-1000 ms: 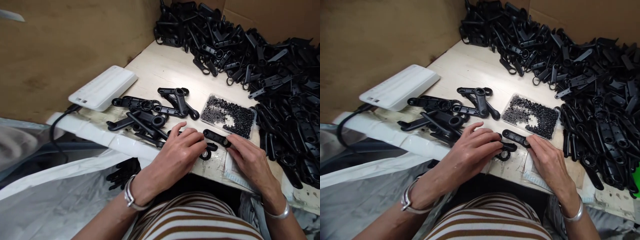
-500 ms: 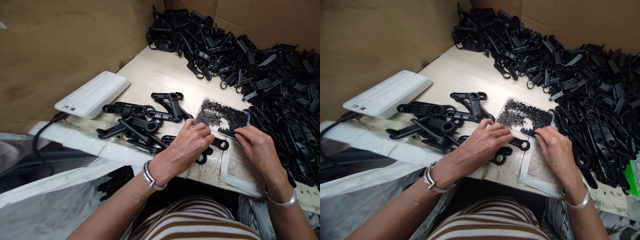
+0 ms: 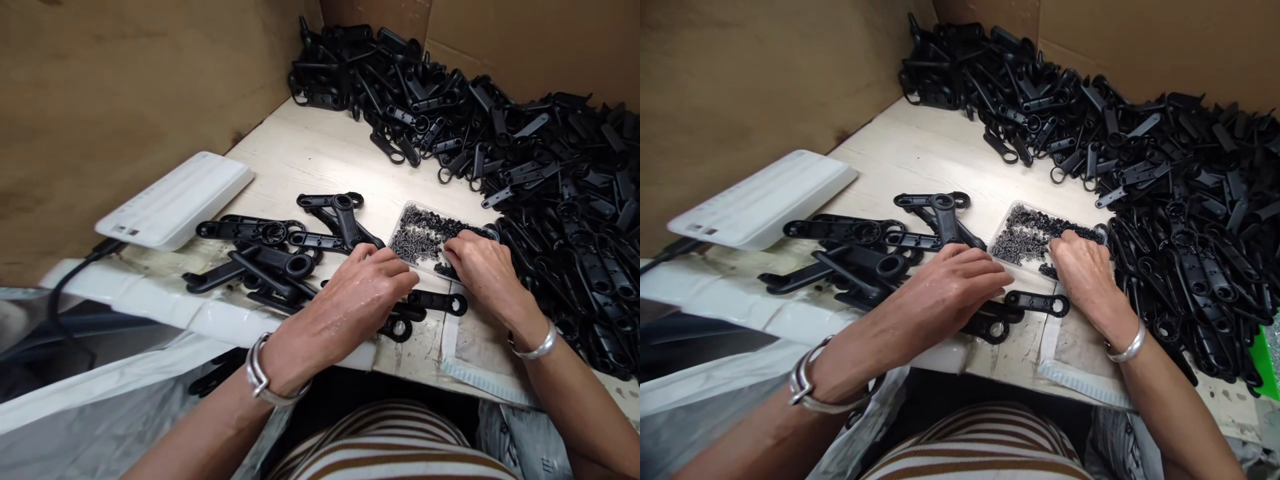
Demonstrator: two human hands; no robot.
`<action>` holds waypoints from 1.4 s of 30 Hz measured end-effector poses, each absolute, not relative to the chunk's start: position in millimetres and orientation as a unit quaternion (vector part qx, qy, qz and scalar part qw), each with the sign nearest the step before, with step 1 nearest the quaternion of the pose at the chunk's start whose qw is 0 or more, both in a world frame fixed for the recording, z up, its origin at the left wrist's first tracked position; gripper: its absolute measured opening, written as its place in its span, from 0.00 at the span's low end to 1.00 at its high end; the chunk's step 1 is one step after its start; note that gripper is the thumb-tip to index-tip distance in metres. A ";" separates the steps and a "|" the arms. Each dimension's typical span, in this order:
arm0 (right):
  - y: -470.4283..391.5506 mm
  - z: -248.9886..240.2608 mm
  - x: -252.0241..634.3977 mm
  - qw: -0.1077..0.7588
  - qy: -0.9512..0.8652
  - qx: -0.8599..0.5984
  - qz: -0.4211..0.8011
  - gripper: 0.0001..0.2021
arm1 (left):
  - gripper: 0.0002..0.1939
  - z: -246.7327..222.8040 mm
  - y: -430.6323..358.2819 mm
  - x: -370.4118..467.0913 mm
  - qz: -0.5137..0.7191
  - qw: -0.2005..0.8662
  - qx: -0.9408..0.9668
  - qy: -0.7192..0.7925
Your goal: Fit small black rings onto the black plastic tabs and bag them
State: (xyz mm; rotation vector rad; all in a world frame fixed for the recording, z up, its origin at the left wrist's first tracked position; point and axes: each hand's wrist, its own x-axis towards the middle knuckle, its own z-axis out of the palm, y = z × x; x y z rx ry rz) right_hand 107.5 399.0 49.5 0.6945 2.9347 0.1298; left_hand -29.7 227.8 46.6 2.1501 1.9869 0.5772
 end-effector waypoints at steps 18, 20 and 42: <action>403.9 98.8 131.6 -0.041 0.773 0.243 -0.585 0.14 | 0.12 65.7 268.6 3.8 0.450 -0.044 0.628 0.633; 403.5 99.0 134.4 -0.050 0.777 0.239 -0.579 0.15 | 0.12 64.9 268.5 6.6 0.468 -0.047 0.619 0.629; 412.2 50.2 148.7 0.068 0.967 0.245 0.027 0.08 | 0.07 50.9 218.3 13.2 0.633 0.349 0.310 0.618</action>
